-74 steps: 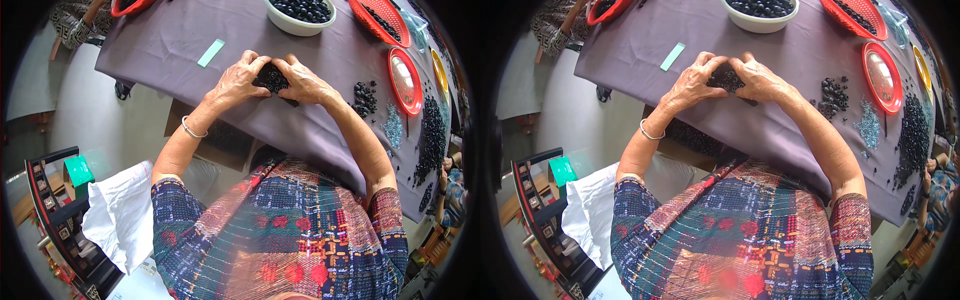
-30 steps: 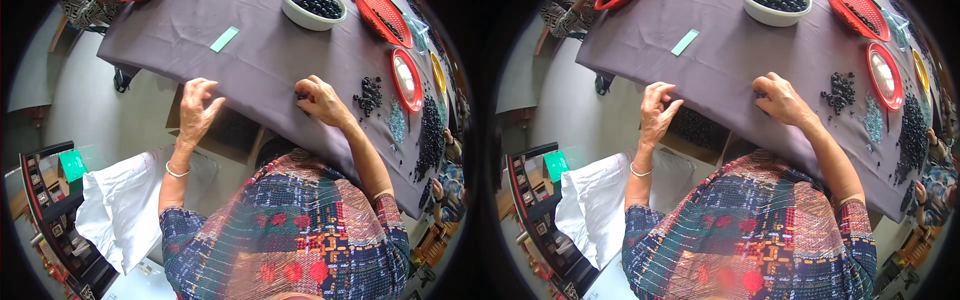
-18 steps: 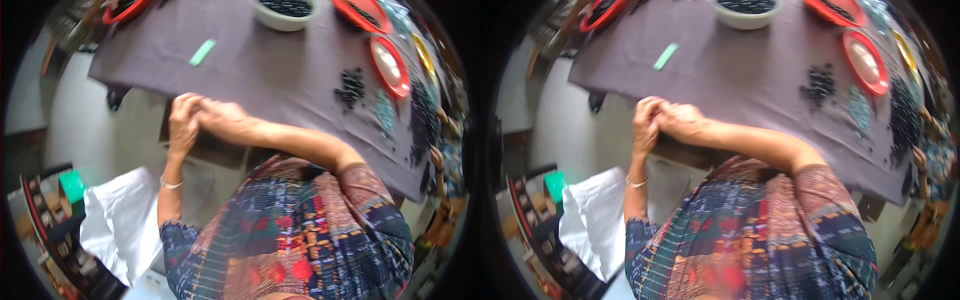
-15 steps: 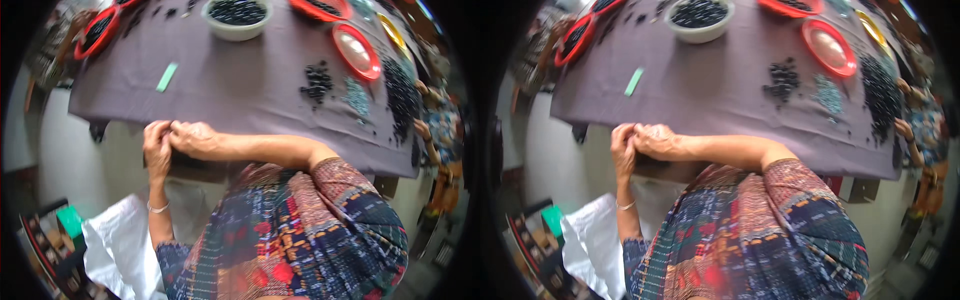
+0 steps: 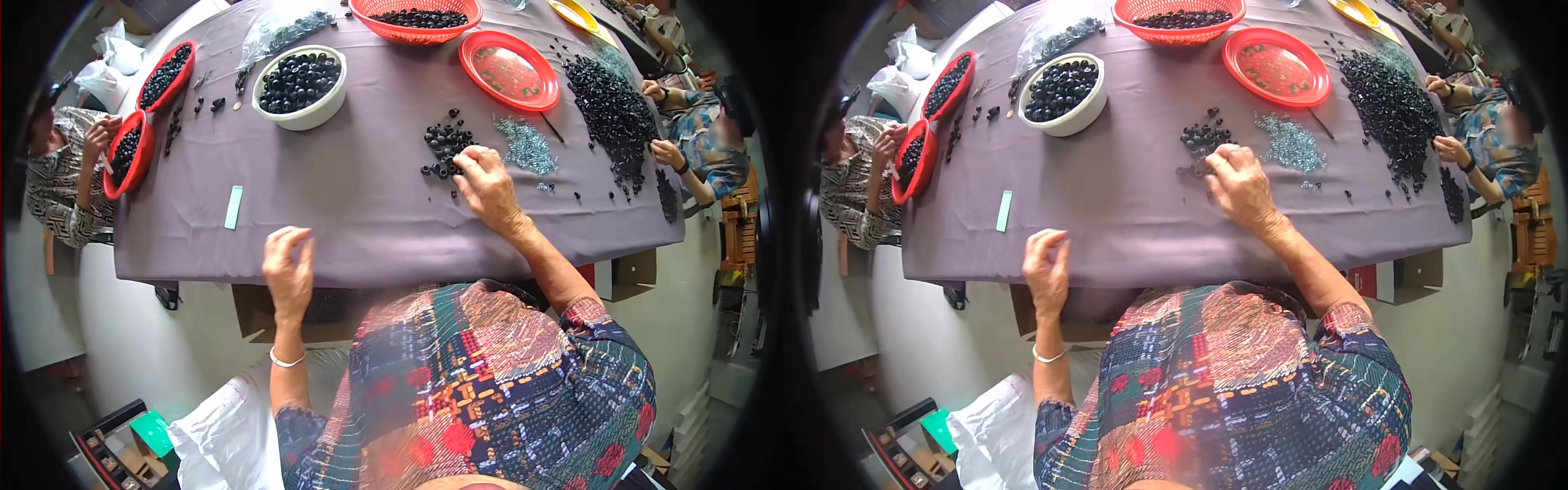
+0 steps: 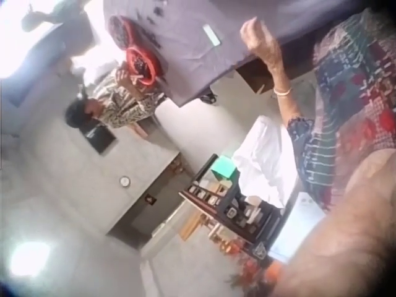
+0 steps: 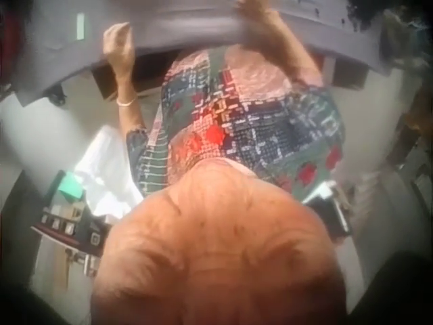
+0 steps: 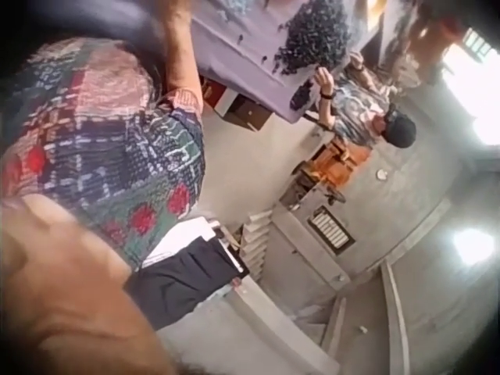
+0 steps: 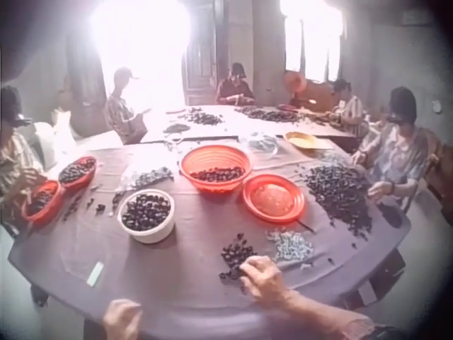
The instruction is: The person assembles components by repeatedly picking up rubber grommets and plastic pins from the table and pressing the pins into the grommets by hand.
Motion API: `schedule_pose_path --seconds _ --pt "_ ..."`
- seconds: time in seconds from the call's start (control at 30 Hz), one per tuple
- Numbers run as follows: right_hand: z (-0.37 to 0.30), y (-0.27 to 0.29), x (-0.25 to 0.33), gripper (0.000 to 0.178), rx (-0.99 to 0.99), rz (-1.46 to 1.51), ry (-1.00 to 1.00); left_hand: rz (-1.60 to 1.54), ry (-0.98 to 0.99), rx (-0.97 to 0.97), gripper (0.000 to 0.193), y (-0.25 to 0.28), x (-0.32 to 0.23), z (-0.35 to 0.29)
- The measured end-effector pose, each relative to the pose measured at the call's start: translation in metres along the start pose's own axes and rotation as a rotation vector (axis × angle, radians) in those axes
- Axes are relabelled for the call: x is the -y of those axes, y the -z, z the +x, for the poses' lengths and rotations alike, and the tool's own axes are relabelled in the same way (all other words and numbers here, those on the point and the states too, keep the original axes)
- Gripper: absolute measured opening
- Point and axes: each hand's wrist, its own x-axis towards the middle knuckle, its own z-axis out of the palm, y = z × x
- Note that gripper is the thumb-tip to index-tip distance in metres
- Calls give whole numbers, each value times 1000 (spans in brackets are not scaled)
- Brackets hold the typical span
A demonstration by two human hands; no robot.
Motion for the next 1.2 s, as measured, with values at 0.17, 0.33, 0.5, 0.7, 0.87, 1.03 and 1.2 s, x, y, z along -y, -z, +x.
schedule_pose_path --seconds 0.17,0.33,0.5,0.7,0.87,1.03,1.2 --pt "-1 -28 -14 32 92 43 42 -123 -115 177 19 -70 -33 27" --pt "-5 -20 -17 32 -35 193 -20 -135 -118 298 25 -116 -50 45" --pt "-12 -12 -29 23 -106 220 -117 -121 -89 291 27 -129 -50 56" --pt "26 -18 -10 13 -20 44 59 -157 -31 280 23 -130 -46 55" --pt "29 -29 -15 9 64 -36 139 -123 4 165 22 -115 -43 52" --pt "23 -16 -21 14 8 1 129 -61 79 54 24 -108 -25 72" --pt "9 11 -24 18 -9 373 -75 58 -191 226 24 -119 -19 87"
